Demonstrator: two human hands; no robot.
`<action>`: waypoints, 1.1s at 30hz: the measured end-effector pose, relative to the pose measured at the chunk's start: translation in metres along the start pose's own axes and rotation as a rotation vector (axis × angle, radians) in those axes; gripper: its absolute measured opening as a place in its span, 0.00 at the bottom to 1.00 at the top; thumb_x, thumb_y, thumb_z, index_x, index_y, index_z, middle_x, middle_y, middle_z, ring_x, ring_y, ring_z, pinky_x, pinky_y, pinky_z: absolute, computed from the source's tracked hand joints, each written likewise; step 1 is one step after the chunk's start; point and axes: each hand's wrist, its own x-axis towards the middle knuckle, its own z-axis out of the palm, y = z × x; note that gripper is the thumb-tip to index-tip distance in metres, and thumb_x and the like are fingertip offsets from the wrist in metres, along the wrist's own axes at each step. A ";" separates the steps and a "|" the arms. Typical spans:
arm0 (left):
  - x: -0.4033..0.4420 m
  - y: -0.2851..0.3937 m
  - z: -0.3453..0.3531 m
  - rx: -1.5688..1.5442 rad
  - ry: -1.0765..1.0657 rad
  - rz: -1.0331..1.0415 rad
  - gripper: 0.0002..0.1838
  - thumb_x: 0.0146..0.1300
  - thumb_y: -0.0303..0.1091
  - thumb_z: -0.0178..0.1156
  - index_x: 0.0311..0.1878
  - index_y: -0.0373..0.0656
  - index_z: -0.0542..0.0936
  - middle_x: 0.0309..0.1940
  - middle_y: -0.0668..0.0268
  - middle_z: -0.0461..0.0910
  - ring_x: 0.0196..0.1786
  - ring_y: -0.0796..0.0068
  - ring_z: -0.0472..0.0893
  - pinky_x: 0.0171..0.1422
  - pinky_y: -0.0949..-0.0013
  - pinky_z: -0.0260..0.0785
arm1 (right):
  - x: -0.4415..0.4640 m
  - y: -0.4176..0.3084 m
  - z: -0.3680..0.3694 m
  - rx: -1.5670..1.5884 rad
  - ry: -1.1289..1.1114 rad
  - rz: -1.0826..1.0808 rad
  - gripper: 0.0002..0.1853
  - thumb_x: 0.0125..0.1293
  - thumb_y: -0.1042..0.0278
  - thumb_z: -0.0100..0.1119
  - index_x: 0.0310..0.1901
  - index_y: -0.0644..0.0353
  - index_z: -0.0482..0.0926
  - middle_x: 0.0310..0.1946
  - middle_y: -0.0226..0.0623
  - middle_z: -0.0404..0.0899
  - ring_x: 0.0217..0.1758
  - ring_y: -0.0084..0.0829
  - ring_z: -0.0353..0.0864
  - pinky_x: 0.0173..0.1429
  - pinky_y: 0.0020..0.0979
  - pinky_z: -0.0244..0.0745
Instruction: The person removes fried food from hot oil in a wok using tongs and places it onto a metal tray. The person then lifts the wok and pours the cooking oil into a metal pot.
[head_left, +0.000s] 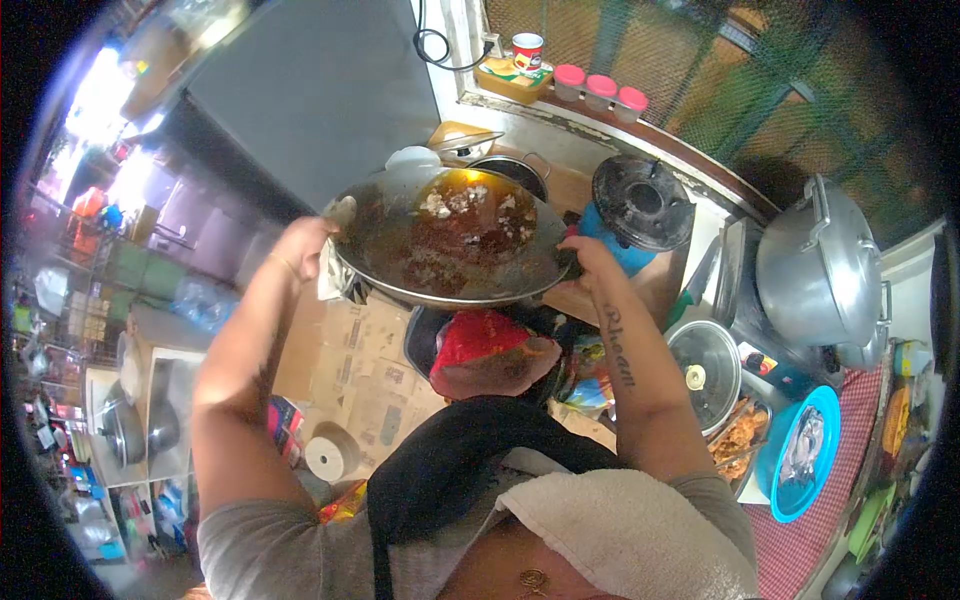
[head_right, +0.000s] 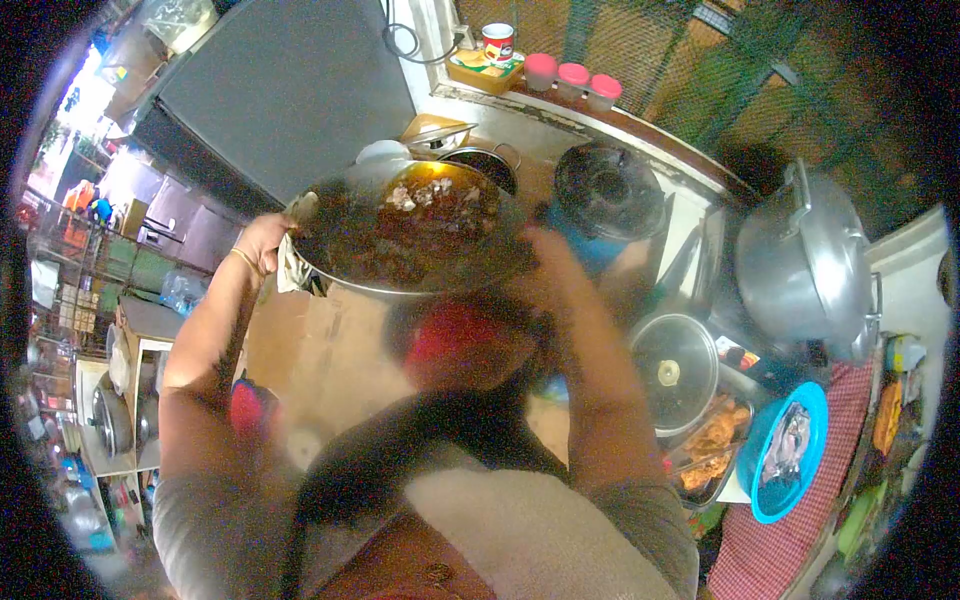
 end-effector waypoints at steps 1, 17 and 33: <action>-0.007 0.004 0.005 0.018 0.034 0.004 0.09 0.60 0.26 0.56 0.40 0.28 0.77 0.31 0.54 0.79 0.31 0.60 0.81 0.34 0.56 0.77 | -0.002 -0.004 0.003 -0.056 -0.014 -0.033 0.12 0.62 0.60 0.55 0.38 0.59 0.81 0.39 0.39 0.84 0.38 0.43 0.84 0.34 0.57 0.79; 0.002 0.020 -0.002 0.119 0.036 -0.035 0.11 0.64 0.29 0.53 0.43 0.30 0.76 0.35 0.52 0.80 0.34 0.59 0.82 0.37 0.56 0.76 | -0.029 -0.094 0.028 0.514 -0.032 0.511 0.13 0.60 0.60 0.55 0.40 0.58 0.80 0.34 0.39 0.84 0.35 0.45 0.83 0.36 0.57 0.79; 0.036 0.035 -0.025 0.189 0.009 -0.030 0.13 0.64 0.32 0.55 0.48 0.33 0.76 0.41 0.54 0.79 0.34 0.63 0.80 0.37 0.60 0.74 | -0.029 -0.055 0.026 -0.032 -0.082 -0.051 0.10 0.61 0.61 0.54 0.38 0.55 0.80 0.35 0.36 0.84 0.40 0.43 0.82 0.42 0.60 0.77</action>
